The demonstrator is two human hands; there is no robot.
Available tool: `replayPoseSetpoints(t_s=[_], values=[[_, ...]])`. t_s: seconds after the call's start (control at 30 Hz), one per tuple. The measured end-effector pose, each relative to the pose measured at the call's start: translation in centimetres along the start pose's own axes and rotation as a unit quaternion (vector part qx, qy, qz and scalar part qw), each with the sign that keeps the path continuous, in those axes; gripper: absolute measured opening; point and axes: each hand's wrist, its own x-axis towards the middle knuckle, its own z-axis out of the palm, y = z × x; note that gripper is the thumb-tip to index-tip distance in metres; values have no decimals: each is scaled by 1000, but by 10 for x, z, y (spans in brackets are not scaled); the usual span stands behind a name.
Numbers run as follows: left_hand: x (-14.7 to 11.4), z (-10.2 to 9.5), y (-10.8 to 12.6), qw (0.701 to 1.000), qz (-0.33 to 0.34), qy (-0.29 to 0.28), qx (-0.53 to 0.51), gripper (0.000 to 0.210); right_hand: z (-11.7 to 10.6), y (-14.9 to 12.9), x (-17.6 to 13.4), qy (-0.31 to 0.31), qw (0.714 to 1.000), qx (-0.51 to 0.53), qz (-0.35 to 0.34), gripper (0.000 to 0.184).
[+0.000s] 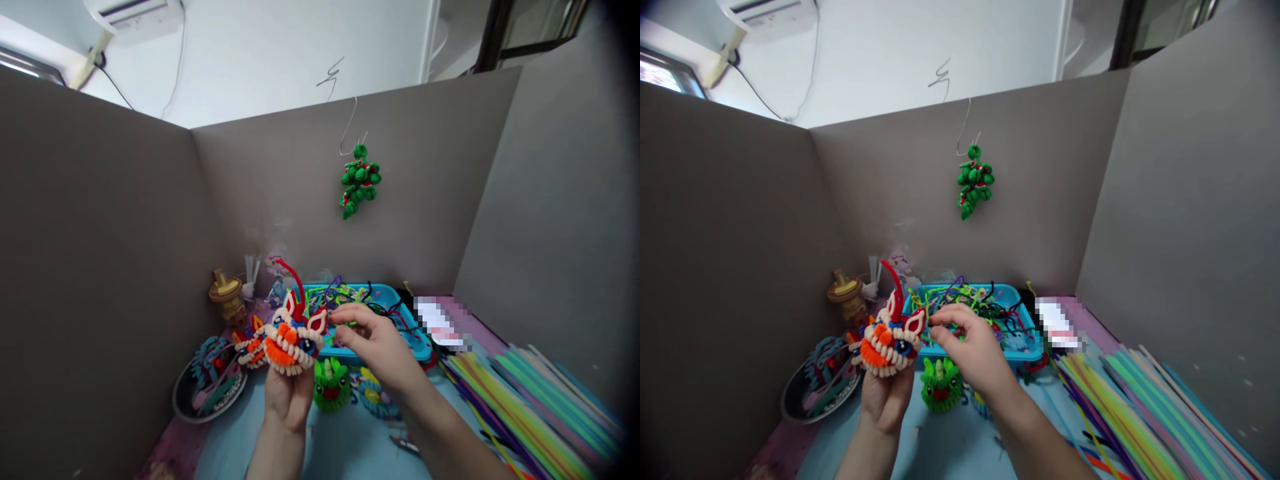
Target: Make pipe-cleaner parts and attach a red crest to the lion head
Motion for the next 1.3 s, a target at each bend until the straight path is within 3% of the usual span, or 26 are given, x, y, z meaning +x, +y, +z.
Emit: replayPoseSetpoints(t_s=[0.17, 0.5, 0.87, 1.3], values=[[1, -4, -2, 999, 24, -5, 22, 38, 4, 3, -1, 2, 1000, -13, -22, 10], [1, 6, -13, 993, 59, 75, 69, 33, 7, 0, -4, 10, 999, -34, -37, 14], [3, -3, -5, 999, 26, 26, 6, 39, -1, 6, 2, 24, 999, -30, -21, 12], [1, 3, -12, 999, 10, 33, 30, 39, 2, 8, 5, 16, 999, 31, -25, 11]])
